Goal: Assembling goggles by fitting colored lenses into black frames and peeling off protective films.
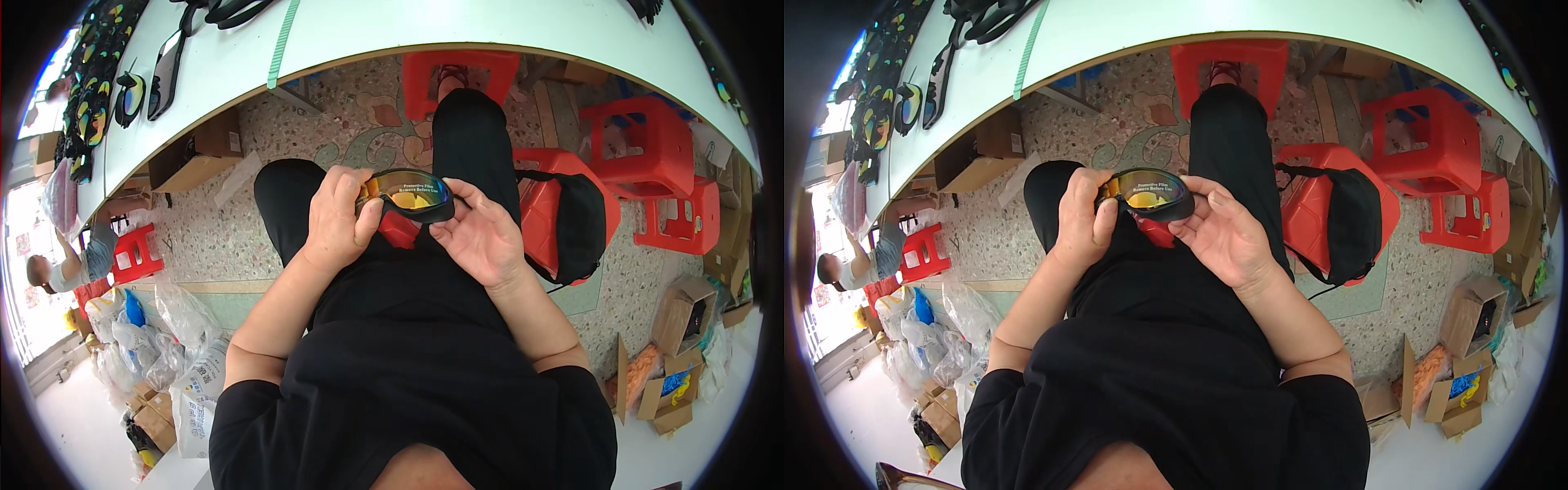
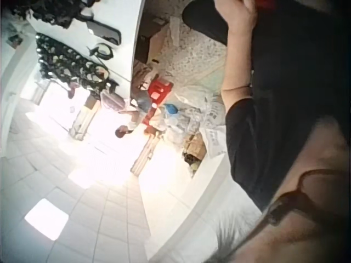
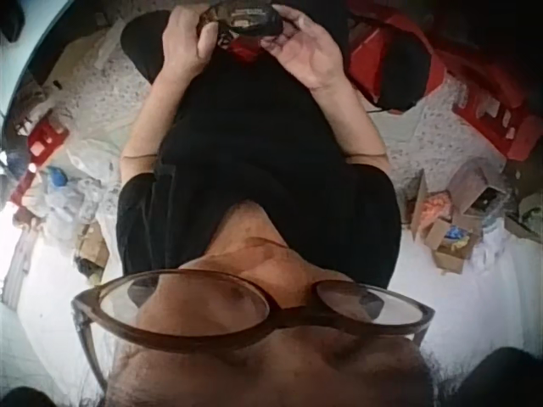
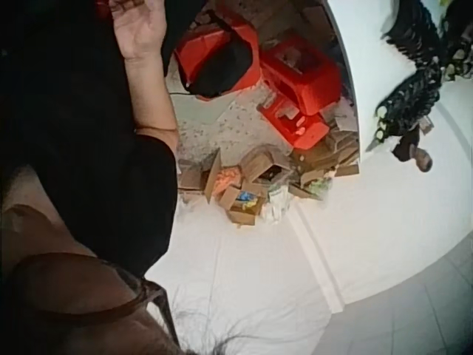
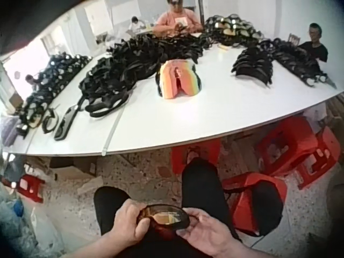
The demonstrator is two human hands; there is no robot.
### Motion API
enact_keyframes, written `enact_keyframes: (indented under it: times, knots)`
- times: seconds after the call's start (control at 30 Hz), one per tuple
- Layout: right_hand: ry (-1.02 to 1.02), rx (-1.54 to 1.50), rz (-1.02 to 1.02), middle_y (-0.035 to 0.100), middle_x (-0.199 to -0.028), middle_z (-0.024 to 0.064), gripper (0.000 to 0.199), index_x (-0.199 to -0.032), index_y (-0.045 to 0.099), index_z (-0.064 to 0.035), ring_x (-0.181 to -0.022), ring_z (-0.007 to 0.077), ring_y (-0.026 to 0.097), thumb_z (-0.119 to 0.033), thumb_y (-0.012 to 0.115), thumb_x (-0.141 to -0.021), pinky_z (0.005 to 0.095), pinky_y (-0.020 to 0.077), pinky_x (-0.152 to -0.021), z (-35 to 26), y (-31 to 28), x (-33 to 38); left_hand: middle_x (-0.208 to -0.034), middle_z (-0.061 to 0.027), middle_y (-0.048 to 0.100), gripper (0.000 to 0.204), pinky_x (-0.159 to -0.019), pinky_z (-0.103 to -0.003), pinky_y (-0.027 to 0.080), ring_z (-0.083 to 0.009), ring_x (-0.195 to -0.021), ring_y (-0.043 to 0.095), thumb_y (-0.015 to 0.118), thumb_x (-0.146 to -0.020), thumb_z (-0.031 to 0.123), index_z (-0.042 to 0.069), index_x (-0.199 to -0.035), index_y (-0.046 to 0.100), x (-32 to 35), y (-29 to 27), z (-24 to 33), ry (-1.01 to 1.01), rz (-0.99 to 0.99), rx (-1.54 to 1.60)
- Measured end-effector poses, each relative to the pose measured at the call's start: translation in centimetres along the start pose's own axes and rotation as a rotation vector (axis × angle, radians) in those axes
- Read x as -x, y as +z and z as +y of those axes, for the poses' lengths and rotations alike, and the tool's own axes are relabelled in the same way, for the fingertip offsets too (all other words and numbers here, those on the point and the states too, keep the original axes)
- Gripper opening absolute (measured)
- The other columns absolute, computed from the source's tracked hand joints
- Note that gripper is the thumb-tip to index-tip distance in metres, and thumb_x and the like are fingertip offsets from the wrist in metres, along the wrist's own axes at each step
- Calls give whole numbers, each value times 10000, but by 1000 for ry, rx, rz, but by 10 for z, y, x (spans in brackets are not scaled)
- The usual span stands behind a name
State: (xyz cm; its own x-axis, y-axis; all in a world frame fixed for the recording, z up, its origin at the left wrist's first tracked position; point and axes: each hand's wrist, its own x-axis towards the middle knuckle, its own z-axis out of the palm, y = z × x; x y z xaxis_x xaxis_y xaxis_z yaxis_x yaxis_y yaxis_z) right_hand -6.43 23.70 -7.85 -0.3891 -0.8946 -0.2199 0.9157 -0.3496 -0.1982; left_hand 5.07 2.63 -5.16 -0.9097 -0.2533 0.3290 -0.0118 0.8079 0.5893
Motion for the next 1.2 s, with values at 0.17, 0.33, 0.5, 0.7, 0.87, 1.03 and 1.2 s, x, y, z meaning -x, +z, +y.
enact_keyframes:
  times: [0.17, 0.33, 0.5, 0.7, 0.87, 1.03, 1.2]
  knots:
    - [-149, 164, 128, 610, -1238, 111, 478, -1368, 451, -39, -1129, 210, 584, -272, 558, -964, 369, 467, -985, 10, 16, -3, -945, -178, 566, 363, -704, -415, 506, -356, -810, 591, 645, -850, 238, 8, -1117, 558, 6, 14, 7, -27, 63, -57]
    - [-108, 93, 31, 604, -1231, 94, 490, -1397, 422, -48, -1176, 194, 550, -241, 555, -967, 351, 450, -998, 6, 5, -1, -941, -181, 564, 381, -692, -419, 508, -353, -810, 592, 652, -843, 232, -2, -1127, 554, 8, 18, 6, 8, 115, -76]
    - [-305, 525, 130, 505, -1324, 116, 633, -1504, 256, -25, -1201, 201, 526, -183, 548, -964, 352, 422, -1023, 22, 27, -5, -928, -178, 565, 390, -688, -410, 508, -347, -805, 592, 663, -837, 237, -3, -1126, 558, 8, 29, 16, -56, 188, -144]
    - [-293, 535, 23, 434, -1311, 101, 845, -1553, 82, -19, -1242, 211, 471, -110, 632, -919, 362, 369, -1076, 33, 26, 2, -896, -157, 557, 396, -657, -401, 501, -323, -784, 588, 696, -825, 265, 5, -1100, 578, 8, 33, 18, -117, 218, -243]
    - [-303, 702, -50, 311, -1433, 101, 928, -1561, 31, -36, -1340, 226, 385, -66, 667, -886, 356, 330, -1102, 46, 27, 3, -874, -137, 550, 394, -628, -379, 500, -298, -754, 592, 728, -809, 300, 15, -1045, 591, 4, 32, 22, -156, 200, -267]
    - [-307, 741, 16, 286, -1516, 108, 755, -1551, 182, -46, -1380, 211, 364, -11, 603, -926, 341, 343, -1094, 50, 23, 8, -882, -128, 550, 394, -613, -375, 506, -293, -743, 599, 739, -801, 315, 19, -1015, 590, 2, 29, 25, -161, 205, -246]
    - [-267, 148, 330, 686, -1014, 79, 123, -1028, 612, -54, -971, 174, 657, -167, 598, -981, 315, 527, -901, 40, 17, 0, -915, -130, 565, 400, -610, -366, 515, -285, -751, 621, 748, -792, 321, 13, -996, 594, 4, 26, 31, -97, 202, -179]
